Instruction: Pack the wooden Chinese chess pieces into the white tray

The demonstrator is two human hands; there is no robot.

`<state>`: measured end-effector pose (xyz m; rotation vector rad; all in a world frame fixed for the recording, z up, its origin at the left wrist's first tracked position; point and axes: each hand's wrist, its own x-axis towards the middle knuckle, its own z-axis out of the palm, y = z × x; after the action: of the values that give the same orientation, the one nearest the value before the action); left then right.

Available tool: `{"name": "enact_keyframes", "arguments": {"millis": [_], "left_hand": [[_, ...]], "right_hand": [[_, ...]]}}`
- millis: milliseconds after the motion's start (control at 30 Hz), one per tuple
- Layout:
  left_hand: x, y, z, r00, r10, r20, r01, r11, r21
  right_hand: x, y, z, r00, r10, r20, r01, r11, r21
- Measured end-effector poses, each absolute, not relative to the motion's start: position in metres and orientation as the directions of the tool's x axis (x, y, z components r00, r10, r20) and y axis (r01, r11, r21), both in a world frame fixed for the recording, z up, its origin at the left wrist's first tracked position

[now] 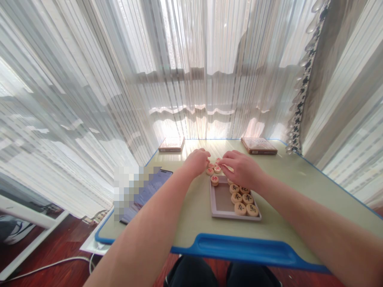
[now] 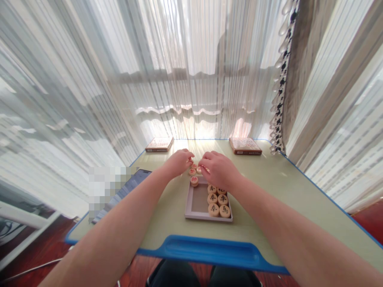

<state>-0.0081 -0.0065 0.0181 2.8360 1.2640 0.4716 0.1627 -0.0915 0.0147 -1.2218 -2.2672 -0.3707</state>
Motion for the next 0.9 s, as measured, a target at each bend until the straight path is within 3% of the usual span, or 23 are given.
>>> {"name": "enact_keyframes", "arguments": {"millis": [133, 200, 300, 400, 667, 900], "left_hand": [[-0.006, -0.009, 0.024, 0.553, 0.756, 0.349, 0.706, -0.648, 0.286], [-0.005, -0.011, 0.028, 0.498, 0.779, 0.381, 0.655, -0.626, 0.423], [-0.003, -0.018, 0.035, 0.463, 0.828, 0.317, 0.506, -0.540, 0.673], [0.000, -0.026, 0.041, 0.471, 0.852, 0.227, 0.371, -0.425, 0.826], [0.000, -0.034, 0.048, 0.568, 0.796, 0.207, 0.089, -0.310, 0.947], [0.001, -0.028, 0.044, 0.570, 0.797, 0.202, 0.066, -0.289, 0.955]], "right_hand": [[0.164, -0.091, 0.013, -0.435, 0.710, 0.554, 0.846, 0.533, -0.020], [0.164, -0.091, 0.013, -0.413, 0.715, 0.564, 0.851, 0.523, -0.040], [0.164, -0.091, 0.013, -0.364, 0.716, 0.596, 0.864, 0.499, -0.072], [0.165, -0.091, 0.014, -0.311, 0.702, 0.641, 0.874, 0.476, -0.098], [0.165, -0.093, 0.017, -0.250, 0.661, 0.708, 0.872, 0.471, -0.132], [0.166, -0.091, 0.017, -0.254, 0.671, 0.697, 0.884, 0.453, -0.114]]}}
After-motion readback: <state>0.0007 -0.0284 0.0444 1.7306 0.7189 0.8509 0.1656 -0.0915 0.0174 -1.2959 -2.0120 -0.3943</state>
